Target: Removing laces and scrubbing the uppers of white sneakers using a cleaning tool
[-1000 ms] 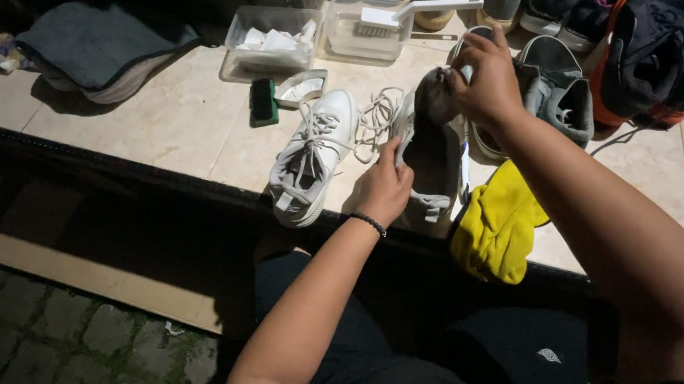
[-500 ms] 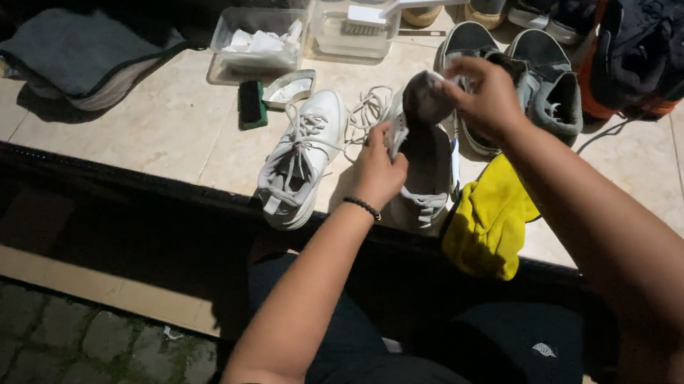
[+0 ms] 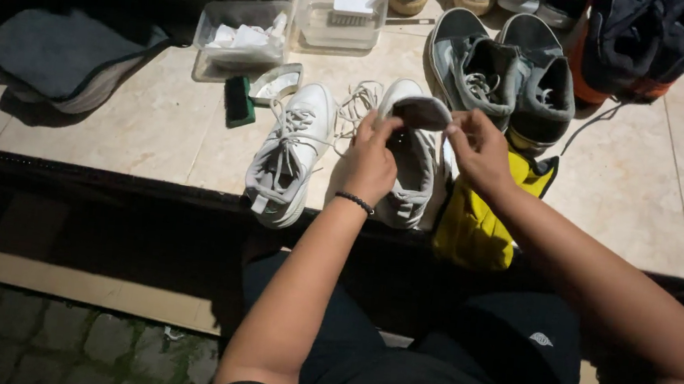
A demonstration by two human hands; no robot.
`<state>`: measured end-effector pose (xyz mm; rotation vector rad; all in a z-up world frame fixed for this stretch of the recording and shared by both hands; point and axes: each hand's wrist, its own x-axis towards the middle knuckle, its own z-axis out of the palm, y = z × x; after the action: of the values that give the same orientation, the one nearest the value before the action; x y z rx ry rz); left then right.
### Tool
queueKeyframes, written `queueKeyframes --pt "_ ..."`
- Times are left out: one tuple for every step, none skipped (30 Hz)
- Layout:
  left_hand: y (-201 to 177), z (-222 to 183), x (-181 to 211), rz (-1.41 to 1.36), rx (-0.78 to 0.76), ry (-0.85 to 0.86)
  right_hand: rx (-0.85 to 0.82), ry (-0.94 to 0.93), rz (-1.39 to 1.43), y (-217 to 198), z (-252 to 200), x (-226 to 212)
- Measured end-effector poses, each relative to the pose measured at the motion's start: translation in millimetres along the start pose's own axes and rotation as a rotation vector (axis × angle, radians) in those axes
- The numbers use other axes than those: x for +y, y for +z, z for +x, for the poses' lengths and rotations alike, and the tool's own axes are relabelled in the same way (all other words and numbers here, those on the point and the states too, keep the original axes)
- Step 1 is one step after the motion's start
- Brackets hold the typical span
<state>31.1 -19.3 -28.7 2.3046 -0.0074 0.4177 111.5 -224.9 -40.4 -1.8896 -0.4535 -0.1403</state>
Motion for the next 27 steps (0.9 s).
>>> queueKeyframes --pt "2.5 -0.5 -1.0 0.001 -0.005 0.002 0.004 0.003 0.001 5.0 -4.5 8.8" --pt "4.0 2.0 -1.6 0.016 0.006 -0.055 0.021 -0.01 0.04 9.8 -5.7 16.5" --pt "5.0 4.5 -2.1 0.031 0.018 -0.112 0.037 -0.024 0.078 14.8 -6.7 23.8" --pt "-3.7 3.2 5.9 0.032 0.023 -0.108 0.038 -0.031 0.08 18.9 -9.7 17.8" --pt "-12.4 1.7 13.3 0.025 -0.017 -0.129 0.063 -0.017 0.132 23.6 -12.6 12.1" --pt "-20.5 -4.0 19.9 0.018 -0.061 -0.157 0.082 0.005 0.185 29.3 -19.9 7.3" --pt "-15.4 -1.3 14.4 0.02 -0.06 -0.161 0.078 0.006 0.187 29.6 -17.6 -18.3" --pt "-9.6 0.5 9.2 -0.002 -0.073 -0.162 0.058 -0.02 0.235 29.5 -16.9 -43.4" --pt "-3.7 2.4 4.0 -0.023 -0.086 -0.163 0.037 -0.046 0.283 29.0 -15.9 -68.3" --pt "-3.3 3.1 1.2 -0.022 -0.088 -0.165 0.038 -0.044 0.285 33.3 -8.6 -54.5" --pt "-3.1 3.8 -1.5 0.019 -0.108 -0.186 -0.006 -0.096 0.185 37.7 -1.5 -40.9" --pt "-3.1 4.7 -4.2 0.059 -0.127 -0.207 -0.049 -0.148 0.085 42.2 6.0 -27.4" --pt "-10.7 -2.3 6.6 0.06 -0.128 -0.208 -0.048 -0.146 0.087 40.9 3.7 -28.3" --pt "-18.6 -7.0 17.6 -0.025 -0.076 -0.22 -0.05 -0.122 -0.023 39.2 3.7 -29.7" --pt "-26.5 -12.0 28.4 -0.111 -0.024 -0.232 -0.052 -0.097 -0.132 37.7 3.7 -31.2" --pt "-28.0 -10.8 32.1 -0.112 -0.023 -0.232 -0.053 -0.098 -0.132 33.8 5.2 -25.9" --pt "-29.3 -9.8 35.5 -0.138 0.023 -0.212 -0.045 -0.161 -0.183 30.2 6.6 -20.3" --pt "-30.0 -10.6 38.8 -0.165 0.067 -0.195 -0.039 -0.22 -0.236 26.4 5.6 -14.2" --pt "-22.3 -9.3 27.6 -0.167 0.065 -0.2 -0.043 -0.216 -0.237 23.1 5.2 -11.8" --pt "-14.5 -6.9 17.1 -0.186 0.086 -0.162 -0.056 -0.239 -0.284 19.2 5.9 -9.5" --pt "-6.5 -4.6 7.0 -0.204 0.108 -0.124 -0.07 -0.263 -0.33 14.7 6.4 -7.3" --pt "4.9 -0.2 -6.5 -0.205 0.106 -0.122 -0.068 -0.262 -0.331 12.8 7.8 -4.9" --pt "16.2 4.0 -19.7 -0.26 0.109 -0.091 -0.12 -0.26 -0.324 10.7 9.0 -2.7" --pt "26.2 8.2 -33.3 -0.313 0.113 -0.06 -0.174 -0.261 -0.314 9.9 10.7 -1.0" --pt "22.4 7.4 -30.0 -0.312 0.114 -0.059 -0.173 -0.262 -0.313 6.7 6.7 -14.9" --pt "18.3 7.3 -26.7 -0.215 0.064 -0.066 -0.175 -0.172 -0.156 3.7 3.6 -28.9" --pt "14.2 7.2 -23.6 -0.118 0.014 -0.073 -0.177 -0.082 0.001 0.8 0.4 -43.0"
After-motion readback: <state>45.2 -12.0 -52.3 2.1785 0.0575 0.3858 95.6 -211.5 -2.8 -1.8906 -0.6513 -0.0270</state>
